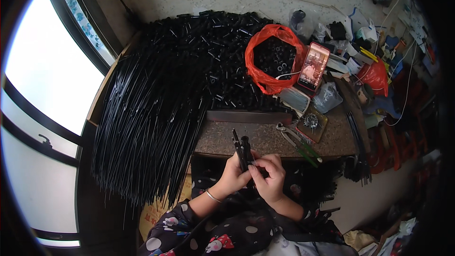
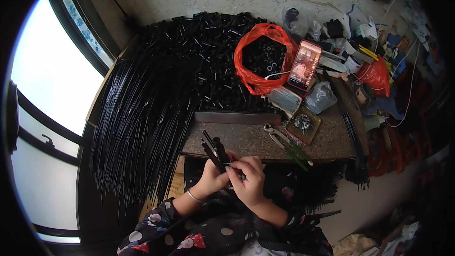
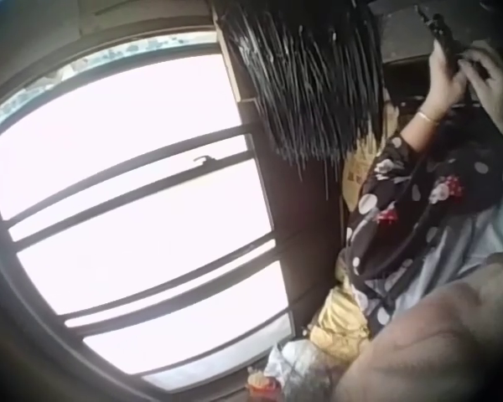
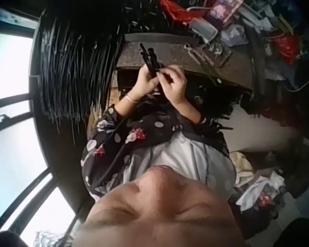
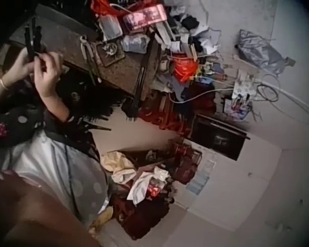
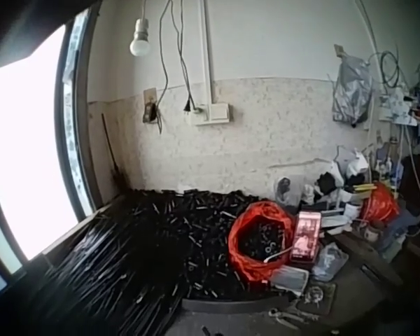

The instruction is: Measuring, cutting, and assembling bundles of black electrical cables at a workbench.

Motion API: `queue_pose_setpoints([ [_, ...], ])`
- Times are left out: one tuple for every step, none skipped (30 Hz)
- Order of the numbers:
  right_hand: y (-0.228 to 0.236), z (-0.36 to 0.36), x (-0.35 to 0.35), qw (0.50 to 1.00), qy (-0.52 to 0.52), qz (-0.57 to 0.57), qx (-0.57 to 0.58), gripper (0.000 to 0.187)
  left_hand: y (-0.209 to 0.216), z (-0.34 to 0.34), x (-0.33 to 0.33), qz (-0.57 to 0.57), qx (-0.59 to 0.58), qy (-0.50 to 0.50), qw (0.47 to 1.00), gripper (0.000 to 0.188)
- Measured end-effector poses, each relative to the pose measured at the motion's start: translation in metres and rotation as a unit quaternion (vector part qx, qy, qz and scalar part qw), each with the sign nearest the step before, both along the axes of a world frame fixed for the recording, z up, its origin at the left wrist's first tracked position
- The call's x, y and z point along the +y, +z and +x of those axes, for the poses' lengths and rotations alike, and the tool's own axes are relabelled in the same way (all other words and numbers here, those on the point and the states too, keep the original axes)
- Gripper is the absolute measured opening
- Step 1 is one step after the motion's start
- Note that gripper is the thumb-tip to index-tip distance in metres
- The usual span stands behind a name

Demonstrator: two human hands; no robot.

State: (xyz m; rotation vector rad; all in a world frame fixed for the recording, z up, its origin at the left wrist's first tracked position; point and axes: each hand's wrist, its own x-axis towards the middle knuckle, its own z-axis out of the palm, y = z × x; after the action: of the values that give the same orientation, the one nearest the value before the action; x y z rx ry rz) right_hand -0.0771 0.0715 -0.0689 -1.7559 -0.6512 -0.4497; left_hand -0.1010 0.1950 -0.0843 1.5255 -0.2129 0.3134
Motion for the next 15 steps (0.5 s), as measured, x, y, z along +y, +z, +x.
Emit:
queue_pose_setpoints([
  [0.000,0.001,0.000,1.000,0.013,-0.003,0.008,0.013,0.000,-0.001,0.001,0.014,0.035,0.002,0.999,0.024],
  [0.000,0.003,0.000,1.000,0.026,-0.006,0.015,0.012,-0.001,-0.002,0.002,0.028,0.069,0.003,0.997,0.025],
  [-0.001,0.004,0.000,0.999,0.026,-0.008,0.017,0.012,-0.002,-0.001,0.004,0.027,0.071,0.003,0.997,0.025],
  [-0.001,0.005,0.001,0.999,0.028,-0.010,0.014,0.011,-0.003,0.001,0.006,0.049,0.053,0.001,0.997,0.024],
  [-0.002,0.006,0.001,0.999,0.029,-0.011,0.011,0.010,-0.004,0.003,0.007,0.072,0.035,0.000,0.997,0.022],
  [-0.003,0.007,0.002,0.999,0.028,-0.013,0.013,0.010,-0.004,0.004,0.006,0.070,0.037,-0.001,0.997,0.022],
  [-0.005,0.008,0.003,0.999,0.034,-0.013,0.014,0.014,-0.002,0.004,0.006,0.038,0.037,0.001,0.999,0.022],
  [-0.008,0.009,0.003,0.999,0.041,-0.014,0.015,0.019,-0.001,0.004,0.006,0.006,0.038,0.004,0.999,0.023],
  [-0.010,0.010,0.003,0.999,0.040,-0.014,0.016,0.019,-0.001,0.005,0.004,0.006,0.040,0.003,0.999,0.023],
  [-0.014,0.011,0.002,0.995,0.043,0.021,0.089,0.025,-0.002,0.005,0.000,-0.024,0.031,0.022,0.999,0.025],
  [-0.018,0.013,0.000,0.984,0.045,0.057,0.161,0.031,-0.002,0.005,-0.003,-0.054,0.022,0.042,0.997,0.027],
  [-0.027,0.017,-0.002,0.966,0.089,0.087,0.226,0.040,-0.004,0.005,-0.004,-0.054,0.023,0.042,0.997,0.027],
  [-0.030,0.021,-0.005,0.966,0.088,0.087,0.225,0.040,-0.005,0.004,-0.006,-0.039,0.015,0.052,0.998,0.029],
  [-0.030,0.025,-0.007,0.956,0.128,0.103,0.243,0.040,-0.005,0.002,-0.007,-0.025,0.005,0.062,0.998,0.031],
  [-0.028,0.026,-0.009,0.944,0.168,0.120,0.259,0.040,-0.006,-0.001,-0.008,-0.024,0.001,0.060,0.998,0.031],
])
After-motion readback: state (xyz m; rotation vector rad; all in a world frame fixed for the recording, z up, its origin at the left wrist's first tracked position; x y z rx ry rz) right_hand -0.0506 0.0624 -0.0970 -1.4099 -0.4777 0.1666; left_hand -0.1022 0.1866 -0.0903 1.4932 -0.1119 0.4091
